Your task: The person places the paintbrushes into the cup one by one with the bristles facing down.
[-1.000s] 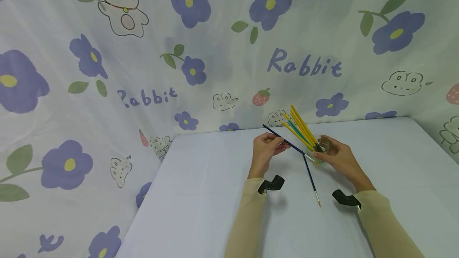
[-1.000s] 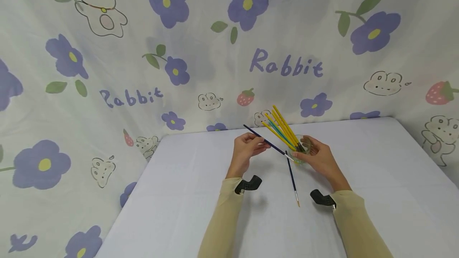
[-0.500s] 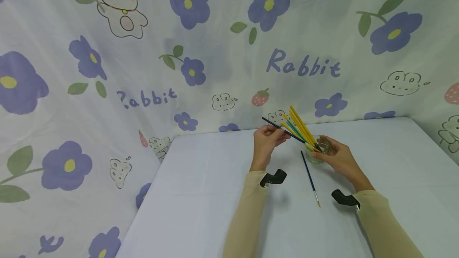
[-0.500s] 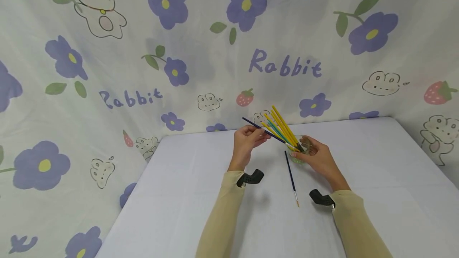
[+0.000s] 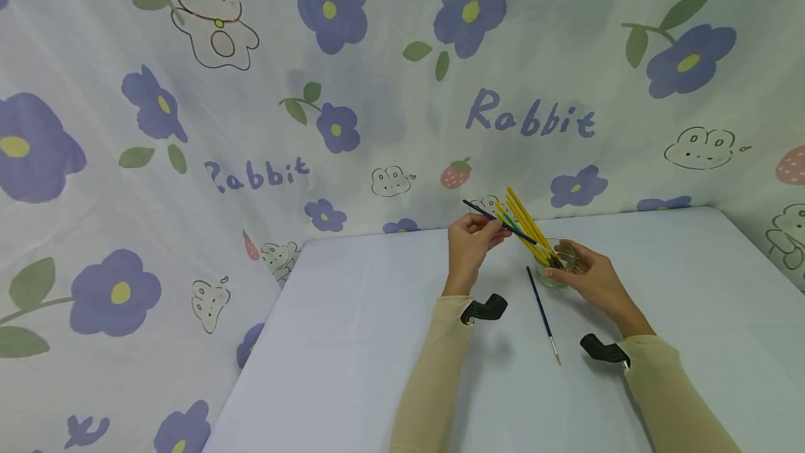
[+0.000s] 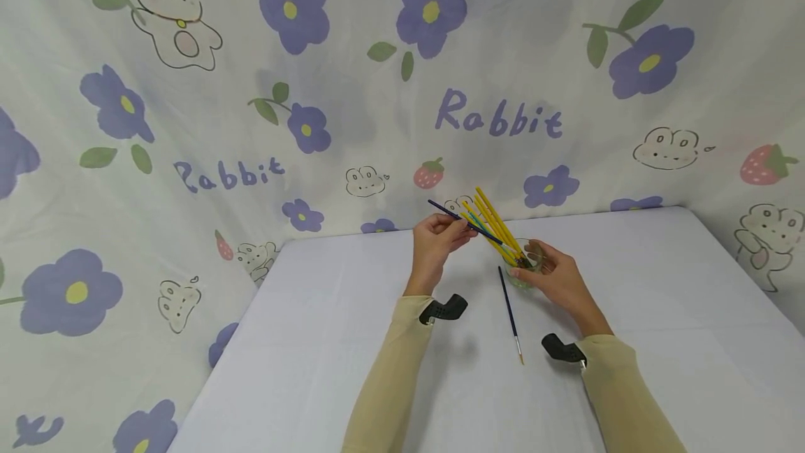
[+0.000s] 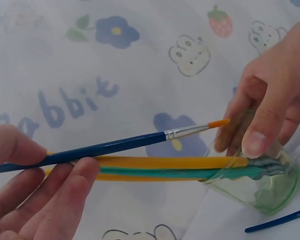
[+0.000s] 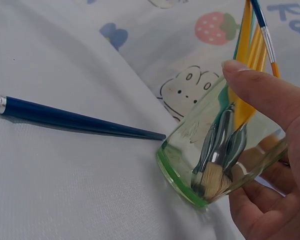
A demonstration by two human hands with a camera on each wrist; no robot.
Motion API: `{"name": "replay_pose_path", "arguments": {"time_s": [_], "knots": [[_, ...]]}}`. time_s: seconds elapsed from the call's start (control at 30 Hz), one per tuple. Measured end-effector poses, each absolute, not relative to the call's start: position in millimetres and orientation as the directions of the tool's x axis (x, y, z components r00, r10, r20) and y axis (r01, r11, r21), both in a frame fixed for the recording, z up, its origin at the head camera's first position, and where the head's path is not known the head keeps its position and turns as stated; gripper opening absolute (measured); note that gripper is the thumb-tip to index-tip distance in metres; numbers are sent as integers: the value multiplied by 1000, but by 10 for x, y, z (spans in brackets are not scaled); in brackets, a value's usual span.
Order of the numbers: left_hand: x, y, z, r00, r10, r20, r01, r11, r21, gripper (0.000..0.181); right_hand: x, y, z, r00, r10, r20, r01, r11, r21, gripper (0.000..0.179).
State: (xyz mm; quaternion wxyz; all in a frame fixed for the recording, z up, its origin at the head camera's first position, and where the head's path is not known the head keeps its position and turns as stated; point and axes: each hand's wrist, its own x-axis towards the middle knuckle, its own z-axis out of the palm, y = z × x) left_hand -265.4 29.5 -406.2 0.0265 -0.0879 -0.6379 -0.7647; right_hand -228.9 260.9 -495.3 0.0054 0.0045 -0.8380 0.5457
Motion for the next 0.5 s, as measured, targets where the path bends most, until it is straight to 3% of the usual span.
{"name": "replay_pose_path", "arguments": {"time_s": [0.5], "knots": [[-2689, 424, -4068, -968, 81, 236, 228, -90, 969, 12, -2262, 2604, -4954, -999, -17, 32, -36, 384, -923, 96]]}}
